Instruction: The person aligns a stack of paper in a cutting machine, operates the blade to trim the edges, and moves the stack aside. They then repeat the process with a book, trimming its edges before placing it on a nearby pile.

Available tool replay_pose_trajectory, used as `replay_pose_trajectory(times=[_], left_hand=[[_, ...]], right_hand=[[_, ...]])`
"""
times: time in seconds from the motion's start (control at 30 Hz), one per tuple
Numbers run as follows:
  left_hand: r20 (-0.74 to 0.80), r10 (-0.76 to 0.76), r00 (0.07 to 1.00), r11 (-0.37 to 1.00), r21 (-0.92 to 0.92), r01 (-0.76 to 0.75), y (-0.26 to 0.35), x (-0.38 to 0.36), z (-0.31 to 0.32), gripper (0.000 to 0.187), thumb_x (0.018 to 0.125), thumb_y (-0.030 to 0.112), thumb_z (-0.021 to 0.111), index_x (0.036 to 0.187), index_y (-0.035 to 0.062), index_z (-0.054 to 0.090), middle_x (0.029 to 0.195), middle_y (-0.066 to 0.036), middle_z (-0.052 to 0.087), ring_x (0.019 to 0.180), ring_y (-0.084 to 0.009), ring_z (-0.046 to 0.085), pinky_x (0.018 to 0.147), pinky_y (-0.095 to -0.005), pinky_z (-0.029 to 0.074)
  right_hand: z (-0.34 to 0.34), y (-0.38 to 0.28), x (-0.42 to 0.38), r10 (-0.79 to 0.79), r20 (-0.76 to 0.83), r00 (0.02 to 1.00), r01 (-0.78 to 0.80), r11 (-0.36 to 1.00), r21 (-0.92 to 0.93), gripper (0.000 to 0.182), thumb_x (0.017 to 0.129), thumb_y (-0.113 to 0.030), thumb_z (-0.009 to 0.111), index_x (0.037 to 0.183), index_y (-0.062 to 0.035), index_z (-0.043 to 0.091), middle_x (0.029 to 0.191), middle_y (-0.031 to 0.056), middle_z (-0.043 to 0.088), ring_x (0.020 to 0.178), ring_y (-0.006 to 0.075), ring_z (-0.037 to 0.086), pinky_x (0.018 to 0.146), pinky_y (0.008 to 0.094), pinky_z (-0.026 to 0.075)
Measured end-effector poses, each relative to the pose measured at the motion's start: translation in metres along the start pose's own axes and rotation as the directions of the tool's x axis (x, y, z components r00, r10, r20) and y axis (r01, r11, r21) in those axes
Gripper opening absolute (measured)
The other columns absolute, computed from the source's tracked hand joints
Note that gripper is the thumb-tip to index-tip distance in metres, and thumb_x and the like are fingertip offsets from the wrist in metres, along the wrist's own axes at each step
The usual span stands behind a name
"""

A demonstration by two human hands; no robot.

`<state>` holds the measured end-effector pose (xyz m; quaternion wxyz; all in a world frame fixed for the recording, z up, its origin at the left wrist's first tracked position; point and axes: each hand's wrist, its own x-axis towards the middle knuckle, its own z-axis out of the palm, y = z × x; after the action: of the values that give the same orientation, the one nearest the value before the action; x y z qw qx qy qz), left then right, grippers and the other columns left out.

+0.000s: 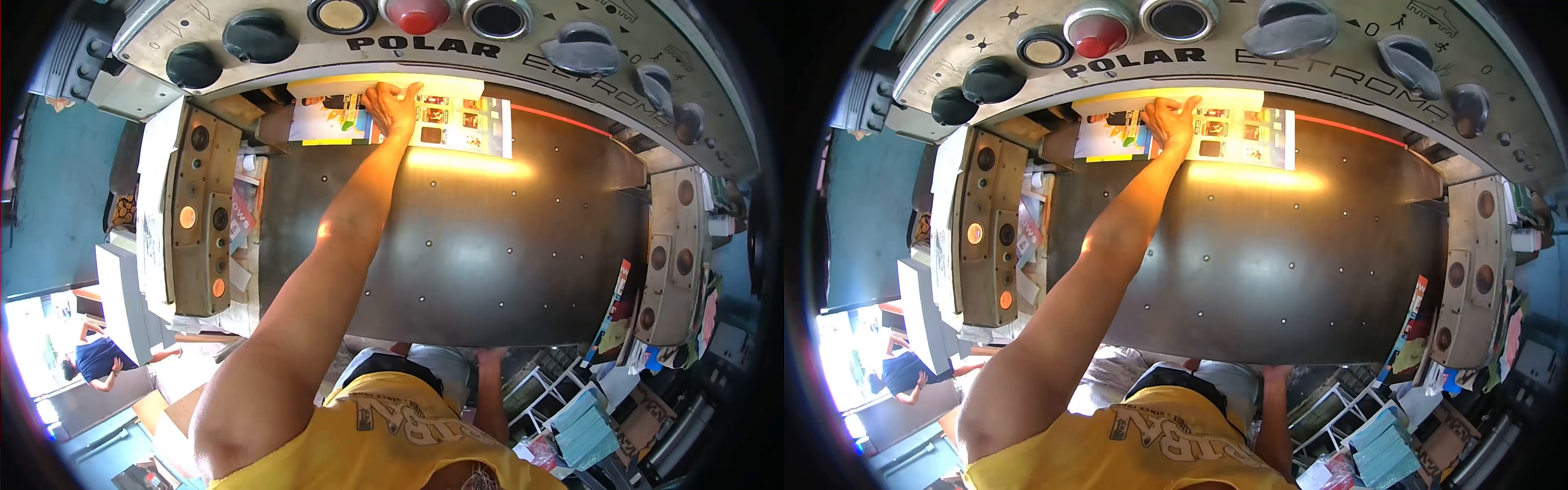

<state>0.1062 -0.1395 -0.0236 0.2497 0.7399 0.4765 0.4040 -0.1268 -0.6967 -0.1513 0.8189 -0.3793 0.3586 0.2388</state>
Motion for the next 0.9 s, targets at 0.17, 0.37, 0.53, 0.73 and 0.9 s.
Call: replay_pose_trajectory(times=[0.17, 0.37, 0.53, 0.73, 0.9], left_hand=[[0.002, -0.006, 1.000, 1.000, 0.004, 0.006, 0.001, 0.000, -0.002, 0.051, 0.064, 0.046, 0.092, 0.079, 0.0090, 0.060, 0.098, -0.013, 0.058, 0.109, -0.0344, 0.049, 0.098, -0.0482, 0.041], [-0.016, 0.018, 1.000, 1.000, 0.003, -0.018, -0.001, 0.000, -0.001, 0.051, 0.067, 0.047, 0.091, 0.080, 0.0083, 0.061, 0.098, -0.014, 0.058, 0.106, -0.0351, 0.049, 0.098, -0.0497, 0.040], [0.043, 0.001, 0.999, 1.000, 0.022, -0.002, -0.009, 0.007, 0.001, 0.048, 0.070, 0.047, 0.089, 0.083, 0.0084, 0.063, 0.099, -0.015, 0.061, 0.108, -0.0359, 0.050, 0.098, -0.0496, 0.041], [0.534, 0.239, 0.811, 0.955, -0.280, -0.097, -0.031, 0.008, -0.089, 0.055, 0.076, 0.040, 0.084, 0.112, 0.0021, 0.067, 0.116, -0.019, 0.063, 0.115, -0.0368, 0.057, 0.102, -0.0456, 0.044], [0.611, 0.625, 0.485, 0.758, -0.327, -0.565, -0.061, -0.106, -0.302, 0.057, 0.083, 0.040, 0.077, 0.127, 0.0070, 0.062, 0.135, -0.019, 0.057, 0.133, -0.0396, 0.047, 0.115, -0.0511, 0.035]], right_hand=[[-0.008, -0.015, -0.023, -0.013, 0.198, 0.980, 0.022, 0.999, -0.045, 0.039, 0.096, -0.031, 0.064, 0.128, -0.0092, 0.061, 0.128, 0.0040, 0.063, 0.121, 0.0252, 0.058, 0.102, 0.0474, 0.049], [-0.005, -0.045, -0.074, -0.024, -0.037, 0.999, 0.003, 0.884, -0.467, 0.040, 0.094, -0.018, 0.068, 0.131, -0.0074, 0.055, 0.119, 0.0040, 0.062, 0.115, 0.0228, 0.059, 0.090, 0.0399, 0.054], [0.003, -0.087, -0.102, -0.374, 0.246, 0.894, 0.367, 0.295, -0.882, 0.041, 0.091, -0.018, 0.071, 0.126, -0.0032, 0.056, 0.116, 0.0109, 0.059, 0.112, 0.0255, 0.058, 0.089, 0.0433, 0.053], [0.045, -0.174, -0.121, -0.302, 0.840, 0.450, 0.466, -0.723, -0.509, 0.079, 0.071, -0.015, 0.084, 0.141, -0.0051, 0.048, 0.135, 0.0219, 0.048, 0.126, 0.0417, 0.045, 0.108, 0.0557, 0.037], [0.059, -0.221, -0.109, -0.030, 0.767, 0.640, 0.264, -0.930, -0.257, 0.106, 0.065, -0.017, 0.089, 0.155, -0.0122, 0.033, 0.148, 0.0190, 0.038, 0.138, 0.0396, 0.036, 0.116, 0.0563, 0.030]])
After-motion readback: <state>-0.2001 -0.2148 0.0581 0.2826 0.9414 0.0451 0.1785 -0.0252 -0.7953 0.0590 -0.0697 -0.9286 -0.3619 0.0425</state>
